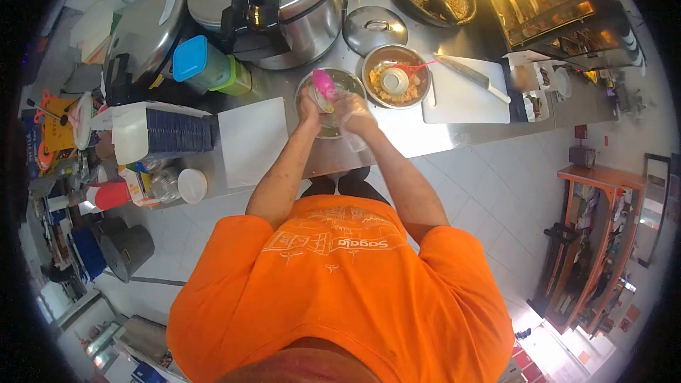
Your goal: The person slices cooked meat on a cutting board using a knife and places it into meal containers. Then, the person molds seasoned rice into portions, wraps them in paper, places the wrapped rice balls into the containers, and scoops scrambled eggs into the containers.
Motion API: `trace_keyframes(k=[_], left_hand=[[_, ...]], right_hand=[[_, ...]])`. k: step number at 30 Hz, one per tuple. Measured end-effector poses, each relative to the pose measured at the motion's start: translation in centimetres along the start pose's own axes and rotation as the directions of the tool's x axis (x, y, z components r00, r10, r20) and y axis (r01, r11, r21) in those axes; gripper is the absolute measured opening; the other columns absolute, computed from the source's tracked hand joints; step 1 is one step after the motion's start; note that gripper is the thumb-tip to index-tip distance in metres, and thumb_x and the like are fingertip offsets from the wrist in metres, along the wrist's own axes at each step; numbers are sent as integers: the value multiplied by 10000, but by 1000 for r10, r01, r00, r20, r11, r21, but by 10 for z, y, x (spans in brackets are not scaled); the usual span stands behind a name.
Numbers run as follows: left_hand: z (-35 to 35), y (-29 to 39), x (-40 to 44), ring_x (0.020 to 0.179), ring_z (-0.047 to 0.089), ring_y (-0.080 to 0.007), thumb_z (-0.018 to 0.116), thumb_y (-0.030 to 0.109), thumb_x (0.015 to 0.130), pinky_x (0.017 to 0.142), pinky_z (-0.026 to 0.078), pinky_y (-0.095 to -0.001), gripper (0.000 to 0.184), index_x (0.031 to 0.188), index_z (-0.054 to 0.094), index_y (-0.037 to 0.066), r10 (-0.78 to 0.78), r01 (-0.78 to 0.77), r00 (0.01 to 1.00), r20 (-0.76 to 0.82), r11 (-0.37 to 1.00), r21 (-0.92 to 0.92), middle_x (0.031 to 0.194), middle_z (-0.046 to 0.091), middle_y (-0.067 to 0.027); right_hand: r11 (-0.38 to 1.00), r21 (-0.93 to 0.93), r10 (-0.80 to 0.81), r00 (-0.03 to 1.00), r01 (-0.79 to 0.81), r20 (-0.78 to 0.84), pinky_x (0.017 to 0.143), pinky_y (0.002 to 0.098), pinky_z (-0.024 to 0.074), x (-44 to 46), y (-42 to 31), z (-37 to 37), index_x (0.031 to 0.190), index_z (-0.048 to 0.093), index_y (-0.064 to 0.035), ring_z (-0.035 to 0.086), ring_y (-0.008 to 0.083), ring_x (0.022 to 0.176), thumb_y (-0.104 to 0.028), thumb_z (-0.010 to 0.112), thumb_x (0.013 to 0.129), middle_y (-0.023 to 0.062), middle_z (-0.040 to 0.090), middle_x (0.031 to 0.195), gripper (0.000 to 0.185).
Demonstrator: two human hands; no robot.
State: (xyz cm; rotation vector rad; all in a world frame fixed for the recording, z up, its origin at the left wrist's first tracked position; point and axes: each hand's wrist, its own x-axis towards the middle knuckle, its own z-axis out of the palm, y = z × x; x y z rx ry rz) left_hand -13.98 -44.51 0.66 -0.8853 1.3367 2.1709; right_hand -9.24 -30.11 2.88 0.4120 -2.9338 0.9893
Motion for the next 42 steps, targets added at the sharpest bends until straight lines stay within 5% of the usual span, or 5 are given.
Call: trace_keyframes(k=[2,6,9,14,42], left_hand=[[5,5,-6,1104,618,-288,352,527,968,897,536,-518,557,1314,525,126,-35,35,999,1,999,11,1251,591,-100],[-19,3,7,1122,604,-279,342,528,968,885,521,-539,549,1295,545,136,-105,110,991,79,993,-52,1262,592,-100],[-30,9,25,1157,585,-270,334,522,969,894,514,-550,540,1279,563,144,-157,180,965,208,979,-94,1264,597,-91],[-11,26,8,1106,615,-275,392,512,951,877,538,-531,510,1245,579,140,-159,165,974,161,986,-27,1208,623,-92],[-45,9,-9,1138,584,-319,285,523,985,891,523,-523,552,1326,517,157,-89,119,987,136,965,-233,1307,564,-126]], right_hand=[[935,223,280,960,-277,21,876,360,505,-4,-6,35,1043,677,29,659,321,993,-39,503,895,230,679,1067,238],[947,-72,-298,939,313,173,896,382,508,-1,14,-28,1161,633,8,641,352,1032,-40,514,898,223,659,1108,293],[152,721,442,699,-676,562,799,321,490,4,-19,-77,1234,626,-36,630,181,880,-196,550,971,68,666,993,317],[824,470,351,936,-317,17,771,337,492,-13,18,26,1095,656,19,633,210,833,-320,564,967,117,695,916,374],[884,291,374,927,-367,30,803,403,504,-22,11,-5,1082,698,-37,676,302,842,-294,572,955,184,709,914,313]])
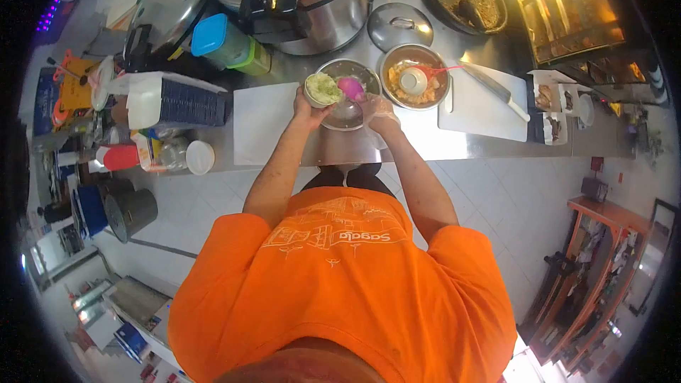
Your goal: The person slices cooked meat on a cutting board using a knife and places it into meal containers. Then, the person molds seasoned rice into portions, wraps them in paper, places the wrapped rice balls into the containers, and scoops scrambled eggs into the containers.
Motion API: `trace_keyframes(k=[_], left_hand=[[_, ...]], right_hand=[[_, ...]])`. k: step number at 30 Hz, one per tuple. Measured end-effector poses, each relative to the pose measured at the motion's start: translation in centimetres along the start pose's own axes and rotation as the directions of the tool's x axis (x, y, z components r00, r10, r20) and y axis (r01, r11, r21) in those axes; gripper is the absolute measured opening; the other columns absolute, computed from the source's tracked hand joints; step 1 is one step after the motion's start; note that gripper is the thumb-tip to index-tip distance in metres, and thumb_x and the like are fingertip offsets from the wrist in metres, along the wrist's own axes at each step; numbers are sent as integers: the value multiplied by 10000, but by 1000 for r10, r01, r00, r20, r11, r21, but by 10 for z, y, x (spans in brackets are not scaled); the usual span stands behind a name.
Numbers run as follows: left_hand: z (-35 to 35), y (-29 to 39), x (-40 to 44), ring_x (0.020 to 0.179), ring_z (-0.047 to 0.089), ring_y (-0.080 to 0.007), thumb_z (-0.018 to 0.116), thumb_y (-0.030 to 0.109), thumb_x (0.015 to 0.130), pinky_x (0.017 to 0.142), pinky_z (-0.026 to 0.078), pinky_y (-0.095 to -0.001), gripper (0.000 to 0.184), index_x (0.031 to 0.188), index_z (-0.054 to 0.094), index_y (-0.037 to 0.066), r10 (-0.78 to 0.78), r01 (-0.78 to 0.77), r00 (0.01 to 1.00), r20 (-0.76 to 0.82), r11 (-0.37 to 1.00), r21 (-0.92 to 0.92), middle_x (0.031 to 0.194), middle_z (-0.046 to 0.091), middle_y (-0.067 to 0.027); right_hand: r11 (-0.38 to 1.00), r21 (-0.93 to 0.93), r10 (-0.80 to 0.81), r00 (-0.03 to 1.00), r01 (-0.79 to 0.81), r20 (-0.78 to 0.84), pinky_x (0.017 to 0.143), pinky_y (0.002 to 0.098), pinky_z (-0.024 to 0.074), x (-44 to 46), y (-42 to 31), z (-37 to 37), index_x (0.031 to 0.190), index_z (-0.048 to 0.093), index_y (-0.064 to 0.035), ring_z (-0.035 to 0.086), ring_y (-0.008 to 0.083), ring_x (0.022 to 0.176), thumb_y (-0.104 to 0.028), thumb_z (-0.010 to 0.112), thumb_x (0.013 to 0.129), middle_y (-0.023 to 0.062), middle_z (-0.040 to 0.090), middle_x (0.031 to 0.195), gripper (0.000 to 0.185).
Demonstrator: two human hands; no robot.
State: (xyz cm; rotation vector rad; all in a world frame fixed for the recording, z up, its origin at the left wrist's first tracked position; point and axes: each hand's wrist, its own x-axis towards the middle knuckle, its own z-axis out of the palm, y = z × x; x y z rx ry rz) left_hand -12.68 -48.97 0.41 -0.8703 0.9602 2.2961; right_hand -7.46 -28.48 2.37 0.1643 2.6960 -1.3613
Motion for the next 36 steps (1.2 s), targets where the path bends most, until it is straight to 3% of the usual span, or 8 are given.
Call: trace_keyframes(k=[3,7,10,14,19,21,26,36], left_hand=[[7,18,-40,1200,546,-303,262,504,1001,975,454,-514,538,1311,539,162,-44,51,993,108,997,-64,1324,569,-88],[3,1,-55,1248,501,-282,339,469,1005,1067,353,-444,482,1331,537,173,188,-190,972,142,982,-5,1337,563,-69],[-26,12,-73,1272,437,-280,418,452,1002,1069,321,-409,481,1359,501,140,468,-372,873,-135,820,436,1356,500,-88],[-145,37,-61,1262,402,-323,569,422,943,1056,294,-491,529,1381,457,146,810,-469,580,-91,423,775,1333,457,-99],[-259,70,-102,1440,208,-360,672,568,810,1110,170,-616,865,1492,329,162,667,30,728,160,-265,964,1535,286,-144],[-279,77,-105,1476,127,-354,653,635,787,1133,103,-624,973,1529,253,151,590,36,780,208,-374,927,1589,199,-135],[-302,71,-93,1502,16,-333,567,744,769,1148,-13,-631,1099,1554,154,94,531,-24,797,289,-450,893,1631,89,-107],[-306,61,-95,1503,8,-328,521,781,769,1100,-31,-694,1118,1550,154,69,533,-22,793,295,-459,888,1626,80,-143]], right_hand=[[860,-460,-261,965,221,-24,966,419,437,-10,-49,-16,1102,676,-37,592,381,1093,-346,541,974,202,648,1177,361],[949,312,46,999,-49,14,1006,462,420,-6,-52,59,1255,564,-32,554,373,1173,-480,386,1009,218,607,1225,541],[-310,765,-30,810,-564,585,987,483,472,-24,-115,77,1344,485,-69,563,345,1180,-552,273,1015,196,586,1252,622],[-420,705,6,775,-571,632,923,519,524,-13,-109,131,1354,474,-103,606,379,1099,-583,368,978,166,590,1211,619],[498,755,343,896,-428,281,836,479,520,18,-117,226,1209,553,-152,622,319,1011,-342,649,888,95,608,1172,385],[935,339,-80,994,99,-70,869,464,503,10,-131,252,1199,560,-144,592,337,1051,-285,720,815,119,594,1166,439],[889,-299,-402,903,346,-152,938,457,472,-4,-127,322,1206,573,-112,523,399,1132,-224,825,691,212,515,1241,584],[961,-272,-93,980,42,-176,1043,436,423,-19,-153,314,1346,489,-122,452,351,1261,-301,821,687,195,500,1326,760]])
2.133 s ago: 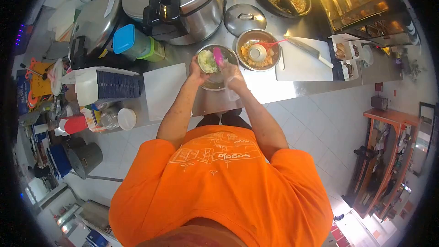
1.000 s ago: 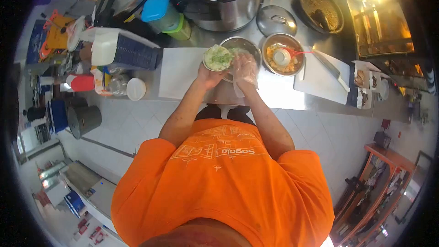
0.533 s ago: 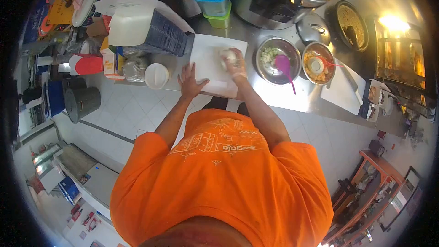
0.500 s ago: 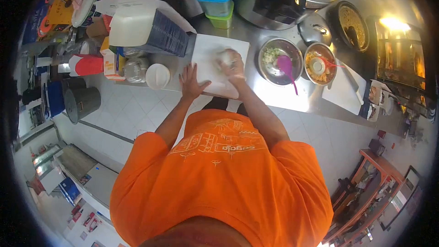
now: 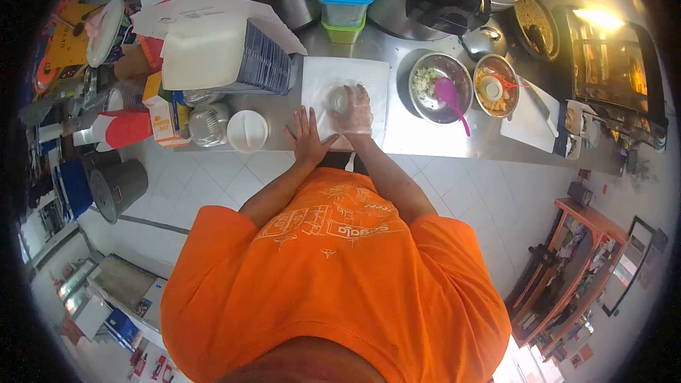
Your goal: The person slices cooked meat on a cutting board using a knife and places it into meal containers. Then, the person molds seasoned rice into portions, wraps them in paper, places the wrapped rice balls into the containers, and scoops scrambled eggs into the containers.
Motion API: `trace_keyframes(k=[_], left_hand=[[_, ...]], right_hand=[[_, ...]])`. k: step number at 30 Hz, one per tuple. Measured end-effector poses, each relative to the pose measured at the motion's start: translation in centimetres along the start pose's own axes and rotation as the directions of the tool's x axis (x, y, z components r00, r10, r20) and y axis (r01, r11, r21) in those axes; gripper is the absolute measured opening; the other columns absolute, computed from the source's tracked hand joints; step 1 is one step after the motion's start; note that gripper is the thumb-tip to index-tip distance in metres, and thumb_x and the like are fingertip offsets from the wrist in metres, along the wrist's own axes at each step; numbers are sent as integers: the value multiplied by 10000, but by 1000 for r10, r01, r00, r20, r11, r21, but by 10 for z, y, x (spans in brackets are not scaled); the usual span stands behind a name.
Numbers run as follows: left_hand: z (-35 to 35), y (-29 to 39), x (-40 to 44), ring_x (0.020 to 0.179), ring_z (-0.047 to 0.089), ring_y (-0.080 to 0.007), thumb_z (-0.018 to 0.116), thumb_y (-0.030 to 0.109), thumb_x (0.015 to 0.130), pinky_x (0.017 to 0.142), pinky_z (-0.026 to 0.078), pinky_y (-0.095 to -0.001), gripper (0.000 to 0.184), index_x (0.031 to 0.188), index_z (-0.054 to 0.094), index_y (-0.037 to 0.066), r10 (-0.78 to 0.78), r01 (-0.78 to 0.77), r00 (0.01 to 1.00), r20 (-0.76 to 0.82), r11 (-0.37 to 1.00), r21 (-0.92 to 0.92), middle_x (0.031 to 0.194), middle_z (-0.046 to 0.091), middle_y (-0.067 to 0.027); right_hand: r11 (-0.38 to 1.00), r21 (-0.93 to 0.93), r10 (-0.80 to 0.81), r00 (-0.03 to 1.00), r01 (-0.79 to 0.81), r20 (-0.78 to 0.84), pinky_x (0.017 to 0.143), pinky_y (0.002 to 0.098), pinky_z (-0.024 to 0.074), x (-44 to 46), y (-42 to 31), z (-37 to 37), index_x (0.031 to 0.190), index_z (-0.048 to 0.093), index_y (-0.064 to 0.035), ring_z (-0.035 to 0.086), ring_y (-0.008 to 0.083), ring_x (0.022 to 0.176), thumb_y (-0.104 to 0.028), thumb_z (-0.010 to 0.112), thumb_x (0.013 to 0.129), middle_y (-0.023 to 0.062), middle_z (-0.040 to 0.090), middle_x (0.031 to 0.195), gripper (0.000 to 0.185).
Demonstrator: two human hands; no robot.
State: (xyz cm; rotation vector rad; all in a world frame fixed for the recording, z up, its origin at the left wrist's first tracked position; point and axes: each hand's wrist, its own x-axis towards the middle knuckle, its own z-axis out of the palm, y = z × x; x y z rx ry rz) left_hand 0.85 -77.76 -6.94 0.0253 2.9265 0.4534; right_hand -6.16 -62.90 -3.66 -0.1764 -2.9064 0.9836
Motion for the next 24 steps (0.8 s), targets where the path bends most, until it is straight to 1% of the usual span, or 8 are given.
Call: trace_keyframes(k=[3,6,9,14,17,19,22,24], left_hand=[[-5,-2,3,1501,29,-340,533,784,758,1089,-22,-707,1129,1548,168,64,22,-22,1000,-8,1000,-5,1623,102,-151],[-10,-6,3,1500,37,-345,546,788,744,1080,-18,-719,1144,1550,165,71,43,-42,999,13,999,-9,1621,109,-152],[-9,-10,5,1499,48,-350,556,789,736,1071,-13,-731,1147,1551,171,80,60,-61,998,-27,998,-21,1620,118,-154],[-7,-10,3,1497,77,-347,595,757,731,1067,-42,-730,1110,1527,256,61,84,-84,995,-55,997,1,1601,202,-148],[-1,-11,0,1494,86,-338,588,762,736,1062,29,-735,1058,1537,272,147,85,-77,992,-94,994,80,1601,188,-149],[-21,-14,-1,1471,166,-320,649,678,739,1075,49,-709,854,1423,467,201,209,-215,970,-124,976,-43,1565,284,-98],[-28,-41,8,1436,255,-271,706,534,766,1074,99,-680,508,1184,682,247,374,-393,916,-147,910,-134,1495,411,-19],[-25,-49,18,1398,321,-235,727,441,782,1069,135,-657,312,1017,754,237,446,-473,877,-181,867,-154,1411,500,24]], right_hand=[[996,-93,1,992,11,126,1026,436,421,8,-3,-5,1385,433,-106,466,346,1235,-314,829,671,196,508,1320,842],[987,-107,142,973,-124,183,1025,441,399,9,-21,-20,1377,431,-69,478,339,1205,-312,827,665,183,524,1303,851],[991,-116,-52,993,64,105,1016,447,391,7,-14,-19,1369,433,-49,486,338,1191,-293,827,656,170,543,1274,851],[978,-141,-182,962,155,-206,890,447,465,16,-11,-52,1306,486,-85,530,349,1091,-310,822,620,155,562,1193,797],[948,-317,-208,788,18,-579,772,451,498,42,10,-119,1147,584,-77,638,347,877,-311,814,627,137,642,983,614],[845,-345,247,871,-408,-426,1008,458,407,43,51,-146,1337,517,-106,538,330,1212,-505,760,692,186,566,1310,796],[786,-484,240,911,-385,-334,1098,477,307,44,82,-171,1413,447,-125,455,356,1296,-572,727,726,185,486,1406,866],[828,-489,57,909,-274,-413,1065,470,346,39,87,-174,1368,484,-119,488,341,1252,-523,748,731,170,526,1351,800]])
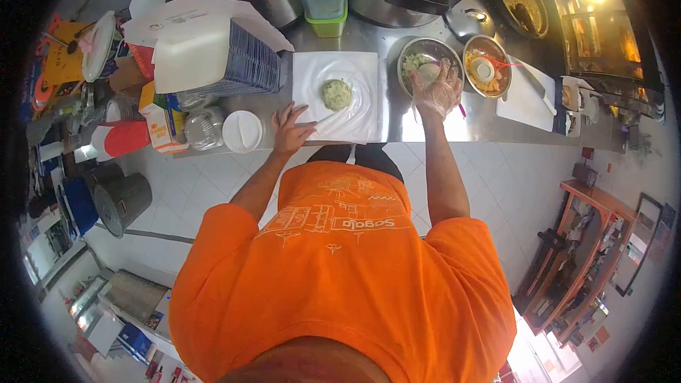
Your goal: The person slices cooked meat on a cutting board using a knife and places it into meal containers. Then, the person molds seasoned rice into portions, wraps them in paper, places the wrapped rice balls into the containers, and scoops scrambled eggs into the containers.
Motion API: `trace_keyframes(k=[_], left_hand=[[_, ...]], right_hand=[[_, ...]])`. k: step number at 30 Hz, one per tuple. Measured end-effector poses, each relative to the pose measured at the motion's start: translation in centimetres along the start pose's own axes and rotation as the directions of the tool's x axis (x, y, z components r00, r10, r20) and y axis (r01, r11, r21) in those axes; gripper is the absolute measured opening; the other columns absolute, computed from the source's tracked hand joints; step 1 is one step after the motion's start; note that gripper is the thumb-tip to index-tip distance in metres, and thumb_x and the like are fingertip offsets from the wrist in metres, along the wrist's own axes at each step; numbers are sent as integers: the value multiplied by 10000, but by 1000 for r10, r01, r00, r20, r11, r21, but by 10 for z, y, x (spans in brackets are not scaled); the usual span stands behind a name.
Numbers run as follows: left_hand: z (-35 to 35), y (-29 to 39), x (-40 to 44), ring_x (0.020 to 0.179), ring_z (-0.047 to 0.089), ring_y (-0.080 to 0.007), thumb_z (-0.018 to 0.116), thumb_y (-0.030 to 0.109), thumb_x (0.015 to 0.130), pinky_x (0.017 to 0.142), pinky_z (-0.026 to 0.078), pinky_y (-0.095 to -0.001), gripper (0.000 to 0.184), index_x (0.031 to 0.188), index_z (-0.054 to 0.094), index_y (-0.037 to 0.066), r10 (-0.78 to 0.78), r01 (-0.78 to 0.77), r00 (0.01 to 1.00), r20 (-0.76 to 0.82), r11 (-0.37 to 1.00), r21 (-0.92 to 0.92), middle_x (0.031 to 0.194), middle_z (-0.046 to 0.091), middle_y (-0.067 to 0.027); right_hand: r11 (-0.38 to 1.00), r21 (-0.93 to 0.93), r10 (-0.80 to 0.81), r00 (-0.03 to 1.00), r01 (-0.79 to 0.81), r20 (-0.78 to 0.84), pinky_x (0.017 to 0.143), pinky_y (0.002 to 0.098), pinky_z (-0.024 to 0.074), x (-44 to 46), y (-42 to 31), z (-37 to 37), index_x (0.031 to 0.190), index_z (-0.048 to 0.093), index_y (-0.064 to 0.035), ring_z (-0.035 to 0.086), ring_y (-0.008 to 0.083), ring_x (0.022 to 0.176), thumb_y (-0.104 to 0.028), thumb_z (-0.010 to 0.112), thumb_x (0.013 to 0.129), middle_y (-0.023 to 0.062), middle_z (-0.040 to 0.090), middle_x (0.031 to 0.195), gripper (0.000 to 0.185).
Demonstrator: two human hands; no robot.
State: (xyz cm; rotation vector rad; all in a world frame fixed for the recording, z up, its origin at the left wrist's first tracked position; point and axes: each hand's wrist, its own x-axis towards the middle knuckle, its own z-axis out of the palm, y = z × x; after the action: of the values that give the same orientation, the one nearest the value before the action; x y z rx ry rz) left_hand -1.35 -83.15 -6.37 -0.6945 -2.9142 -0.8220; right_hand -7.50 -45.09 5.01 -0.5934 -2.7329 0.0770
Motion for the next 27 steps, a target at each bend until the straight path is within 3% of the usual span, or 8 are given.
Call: trace_keyframes(k=[4,6,8,14,18,22,23,27], left_hand=[[-16,-1,34,1224,505,-194,751,311,787,1043,251,-570,149,822,762,167,100,-105,993,-57,989,-107,1144,659,41],[-27,7,55,1085,584,-205,751,265,791,986,339,-507,137,781,743,128,85,-95,995,-57,977,-189,1005,693,11],[-34,17,74,929,639,-234,742,216,801,898,433,-441,147,743,720,84,30,-44,998,-58,963,-267,875,704,-33],[-37,16,92,777,649,-308,722,238,814,729,499,-428,233,721,699,25,-74,109,988,133,953,-283,754,679,-126],[-34,21,87,780,647,-309,718,288,815,740,502,-431,279,701,705,34,-111,138,982,151,973,-186,743,676,-128],[-39,21,84,775,642,-316,725,293,807,749,501,-437,270,715,708,40,-145,168,976,161,976,-141,763,676,-137],[-41,17,83,775,640,-318,730,290,803,755,500,-441,262,724,708,41,-136,159,977,164,978,-134,776,677,-139],[-55,6,67,859,664,-303,748,214,793,839,512,-407,182,843,729,40,11,55,984,178,932,-359,887,696,-134]], right_hand=[[853,382,-326,935,355,-139,990,481,402,-25,4,8,1271,532,-123,526,334,1164,-411,784,729,144,564,1267,663],[639,671,-537,843,376,39,952,485,407,-58,-22,-5,1184,551,-126,519,346,1147,-378,806,708,154,541,1262,596],[639,641,-668,720,424,189,972,477,401,-89,-54,-23,1159,593,-101,526,347,1145,-411,817,680,154,572,1178,613],[651,531,-691,714,543,116,957,510,377,-149,-74,16,1137,598,-92,505,367,1115,-537,812,649,134,561,1091,694],[737,424,-675,600,526,429,899,477,398,-139,-115,1,1067,621,-81,535,314,1049,-542,729,729,126,582,1015,581],[777,302,-628,646,552,435,875,468,407,-134,-117,31,1066,619,-77,544,303,1041,-425,677,762,116,604,1033,465],[788,300,-615,709,538,344,870,468,415,-133,-106,31,1059,624,-114,552,295,1035,-361,655,772,95,619,1037,380],[810,275,-581,646,518,496,951,481,384,-113,-72,15,1045,658,-136,544,271,1115,-296,683,773,68,639,1094,317]])
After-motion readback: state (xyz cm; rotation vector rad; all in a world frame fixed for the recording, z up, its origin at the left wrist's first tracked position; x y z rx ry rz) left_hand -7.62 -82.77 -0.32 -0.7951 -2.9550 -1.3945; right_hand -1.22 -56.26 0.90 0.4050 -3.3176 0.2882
